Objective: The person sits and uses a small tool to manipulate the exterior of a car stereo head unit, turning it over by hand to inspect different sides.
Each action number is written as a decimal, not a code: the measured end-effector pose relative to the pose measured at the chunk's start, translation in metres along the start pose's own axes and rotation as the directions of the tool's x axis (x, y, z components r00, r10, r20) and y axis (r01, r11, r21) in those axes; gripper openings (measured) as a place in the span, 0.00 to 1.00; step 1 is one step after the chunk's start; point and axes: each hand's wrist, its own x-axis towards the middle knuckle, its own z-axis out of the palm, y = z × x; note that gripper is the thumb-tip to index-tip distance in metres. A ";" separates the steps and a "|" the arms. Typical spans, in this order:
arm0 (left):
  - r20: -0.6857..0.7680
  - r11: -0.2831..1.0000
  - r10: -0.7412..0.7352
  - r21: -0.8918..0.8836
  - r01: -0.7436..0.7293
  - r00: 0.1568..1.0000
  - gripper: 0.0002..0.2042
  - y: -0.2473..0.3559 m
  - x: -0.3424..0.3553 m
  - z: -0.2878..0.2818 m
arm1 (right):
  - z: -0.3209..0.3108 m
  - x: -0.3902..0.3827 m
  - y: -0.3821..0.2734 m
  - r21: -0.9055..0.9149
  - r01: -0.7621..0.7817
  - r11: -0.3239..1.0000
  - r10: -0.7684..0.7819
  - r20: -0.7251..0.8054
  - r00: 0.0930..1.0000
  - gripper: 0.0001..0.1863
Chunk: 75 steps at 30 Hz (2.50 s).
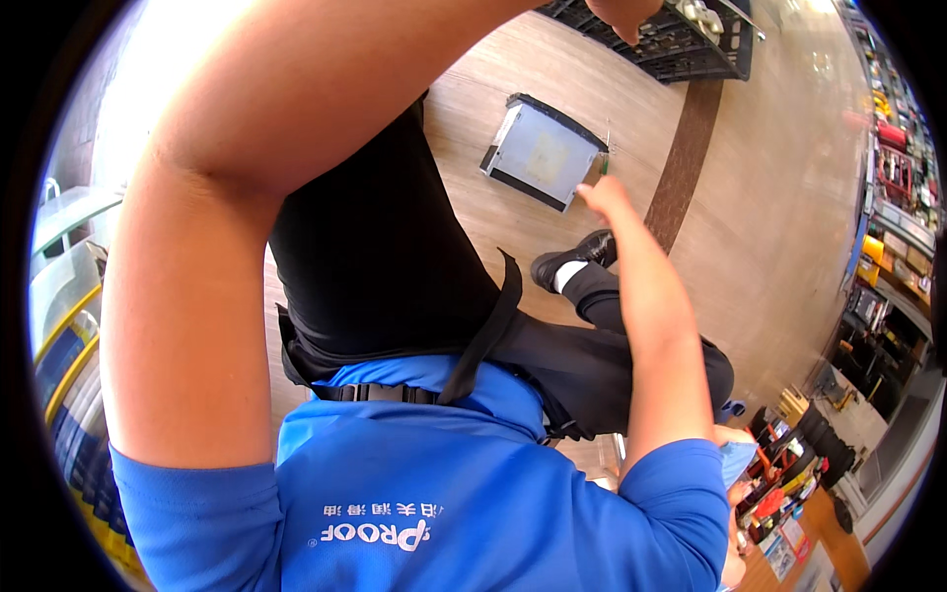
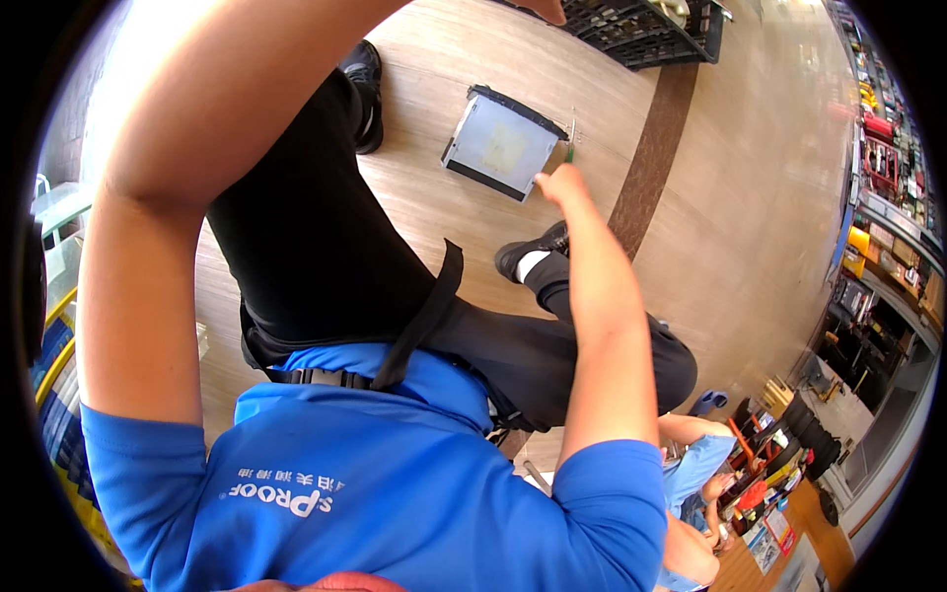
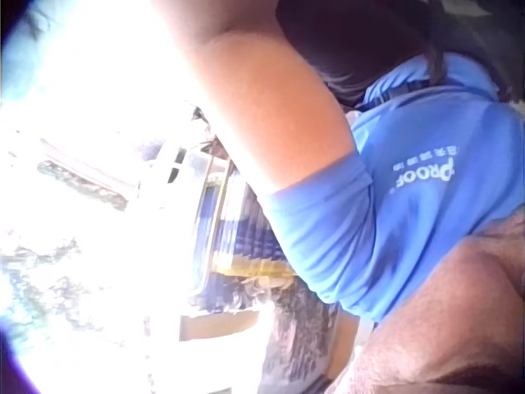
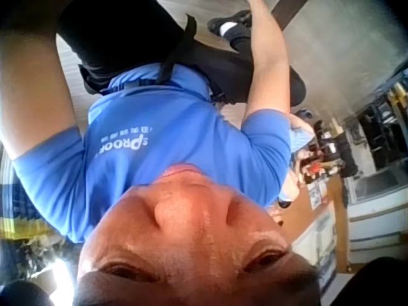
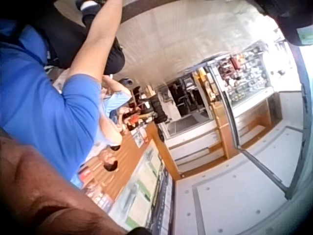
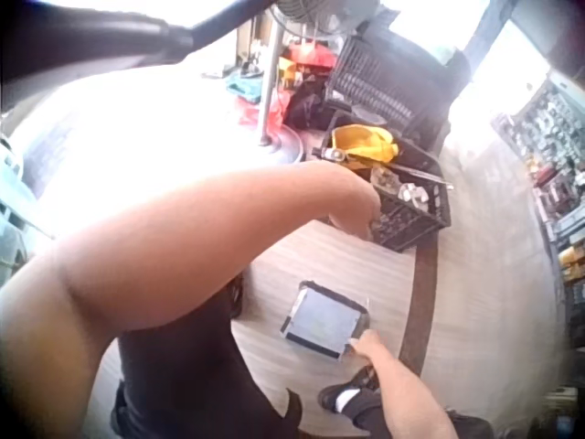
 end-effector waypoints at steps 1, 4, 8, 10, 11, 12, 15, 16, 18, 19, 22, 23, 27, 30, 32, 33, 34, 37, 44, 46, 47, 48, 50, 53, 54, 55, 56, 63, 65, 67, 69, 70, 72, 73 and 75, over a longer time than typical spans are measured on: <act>-0.004 1.000 0.014 0.003 -0.014 1.000 0.21 0.006 0.003 -0.003 | -0.010 0.008 0.022 -0.199 0.251 0.947 -0.292 -0.217 0.931 0.26; 0.031 1.000 -0.029 0.003 0.029 0.999 0.22 0.007 -0.005 0.001 | -0.066 0.011 -0.017 0.508 -0.091 0.857 0.058 0.080 0.995 0.16; 0.066 0.997 -0.071 0.016 0.070 0.995 0.22 0.011 0.007 -0.007 | -0.040 0.006 -0.038 0.912 -0.170 -0.372 0.233 0.270 0.934 0.13; 0.033 0.995 -0.036 0.099 0.032 0.999 0.23 0.002 0.033 0.009 | 0.006 -0.008 -0.072 0.784 -0.222 -0.579 0.315 0.466 0.827 0.15; 0.028 0.994 -0.013 0.112 0.010 1.000 0.23 0.007 0.040 0.010 | 0.033 -0.014 -0.078 0.734 -0.250 -0.631 0.285 0.519 0.806 0.18; 0.000 0.995 -0.015 0.099 0.015 1.000 0.23 0.008 0.040 0.014 | 0.057 -0.026 -0.097 0.688 -0.247 -0.683 0.283 0.560 0.779 0.20; -0.012 0.992 -0.004 0.123 0.006 1.000 0.24 0.014 0.047 0.016 | 0.104 -0.039 -0.121 0.580 -0.158 -0.799 0.266 0.576 0.773 0.23; 0.004 0.993 -0.002 0.118 0.001 1.000 0.24 0.015 0.048 0.017 | 0.110 -0.037 -0.123 0.525 -0.092 -0.846 0.255 0.550 0.795 0.25; 0.022 0.981 0.024 0.191 -0.028 0.999 0.24 0.016 0.051 0.015 | 0.110 -0.027 -0.113 0.518 -0.061 -0.853 0.251 0.511 0.822 0.24; 0.022 0.981 0.030 0.193 -0.034 0.999 0.24 0.015 0.052 0.017 | 0.110 -0.024 -0.107 0.510 -0.030 -0.860 0.255 0.479 0.840 0.24; 0.030 0.985 0.046 0.163 -0.050 0.998 0.22 0.009 0.050 0.018 | 0.113 -0.022 -0.106 0.488 -0.092 -0.868 0.234 0.565 0.791 0.22; 0.034 0.986 0.033 0.163 -0.038 0.999 0.22 0.005 0.046 0.020 | 0.110 -0.029 -0.115 0.475 -0.124 -0.871 0.211 0.591 0.779 0.22; -0.029 0.997 0.013 0.078 -0.010 0.999 0.22 0.013 0.042 0.012 | 0.113 -0.027 -0.103 0.430 -0.013 -0.903 0.229 0.507 0.831 0.20; -0.023 0.998 -0.018 0.059 0.019 1.000 0.22 0.011 0.038 0.014 | 0.110 -0.032 -0.109 0.442 0.065 -0.895 0.309 0.506 0.805 0.21; -0.017 0.998 -0.040 0.045 0.041 0.999 0.22 0.003 0.035 0.016 | 0.103 -0.036 -0.114 0.491 0.042 -0.870 0.338 0.533 0.775 0.21; -0.025 0.998 -0.037 0.045 0.038 0.999 0.22 -0.002 0.032 0.018 | 0.100 -0.039 -0.117 0.538 0.019 -0.843 0.373 0.557 0.742 0.21; -0.038 0.998 -0.030 0.046 0.032 0.999 0.22 -0.003 0.031 0.016 | 0.100 -0.039 -0.116 0.541 0.012 -0.841 0.372 0.562 0.739 0.21; -0.023 0.996 -0.071 0.060 0.072 0.997 0.22 0.002 0.033 0.009 | 0.101 -0.037 -0.107 0.565 0.061 -0.823 0.414 0.521 0.746 0.21; -0.050 0.997 0.007 0.075 -0.003 0.999 0.21 0.000 0.046 0.030 | 0.108 -0.026 -0.092 0.601 0.021 -0.799 0.384 0.484 0.786 0.26; 0.030 0.997 -0.074 0.031 0.073 0.997 0.22 0.011 0.047 0.033 | 0.108 -0.031 -0.089 0.576 0.043 -0.816 0.390 0.494 0.777 0.27; -0.135 0.981 -0.036 0.185 0.061 0.990 0.22 0.013 0.042 0.053 | 0.099 -0.036 -0.091 0.550 0.050 -0.833 0.401 0.540 0.740 0.26; -0.097 0.989 -0.050 0.133 0.063 0.994 0.24 0.008 0.039 0.066 | 0.092 -0.041 -0.093 0.524 0.060 -0.850 0.410 0.585 0.700 0.25; -0.119 0.994 -0.055 0.082 0.065 0.991 0.25 -0.008 0.043 0.087 | 0.089 -0.035 -0.076 0.485 0.103 -0.868 0.408 0.581 0.704 0.28; -0.205 0.911 -0.365 -0.277 0.304 0.908 0.29 -0.035 0.053 0.140 | 0.087 -0.036 -0.079 0.422 0.112 -0.900 0.359 0.572 0.737 0.28; -0.148 0.640 -0.626 -0.659 0.396 0.766 0.28 -0.040 0.056 0.173 | 0.085 -0.035 -0.088 0.403 0.071 -0.912 0.317 0.586 0.746 0.27; 0.100 0.396 -0.723 -0.750 0.529 0.683 0.27 -0.006 0.070 0.197 | 0.097 -0.031 -0.068 0.382 0.074 -0.921 0.314 0.618 0.721 0.26; 0.310 0.174 -0.742 -0.767 0.618 0.594 0.20 0.028 0.083 0.218 | 0.110 -0.025 -0.047 0.376 0.108 -0.921 0.337 0.624 0.705 0.26; 0.643 0.143 -0.579 -0.524 0.839 0.501 0.19 0.069 0.092 0.396 | 0.120 -0.031 -0.061 0.356 0.053 -0.933 0.250 0.535 0.807 0.19; 0.747 -0.414 -0.558 -0.627 0.659 0.360 0.21 0.031 0.078 0.421 | 0.093 -0.036 -0.093 0.322 -0.005 -0.947 0.170 0.514 0.841 0.16; 0.818 -0.548 -0.438 -0.572 0.610 0.374 0.22 0.033 0.083 0.425 | 0.089 -0.031 -0.088 0.317 0.019 -0.948 0.188 0.513 0.838 0.14; 0.959 -0.972 -0.233 -0.226 -0.061 0.160 0.23 0.110 0.098 0.402 | 0.128 -0.030 -0.035 0.309 0.119 -0.944 0.288 0.588 0.756 0.13; 0.957 -0.967 -0.252 -0.243 -0.079 0.145 0.23 0.097 0.087 0.407 | 0.120 -0.033 -0.052 0.316 0.108 -0.943 0.275 0.552 0.787 0.13; 0.877 -0.916 -0.377 -0.306 -0.258 0.299 0.23 0.066 0.068 0.420 | 0.100 -0.036 -0.081 0.327 0.090 -0.941 0.246 0.477 0.844 0.13; 0.877 -0.920 -0.372 -0.304 -0.249 0.304 0.23 0.072 0.070 0.418 | 0.102 -0.035 -0.078 0.326 0.100 -0.940 0.255 0.477 0.841 0.13; 0.845 -0.890 -0.444 -0.376 -0.259 0.298 0.22 0.092 0.073 0.411 | 0.110 -0.031 -0.068 0.366 0.137 -0.920 0.319 0.501 0.804 0.14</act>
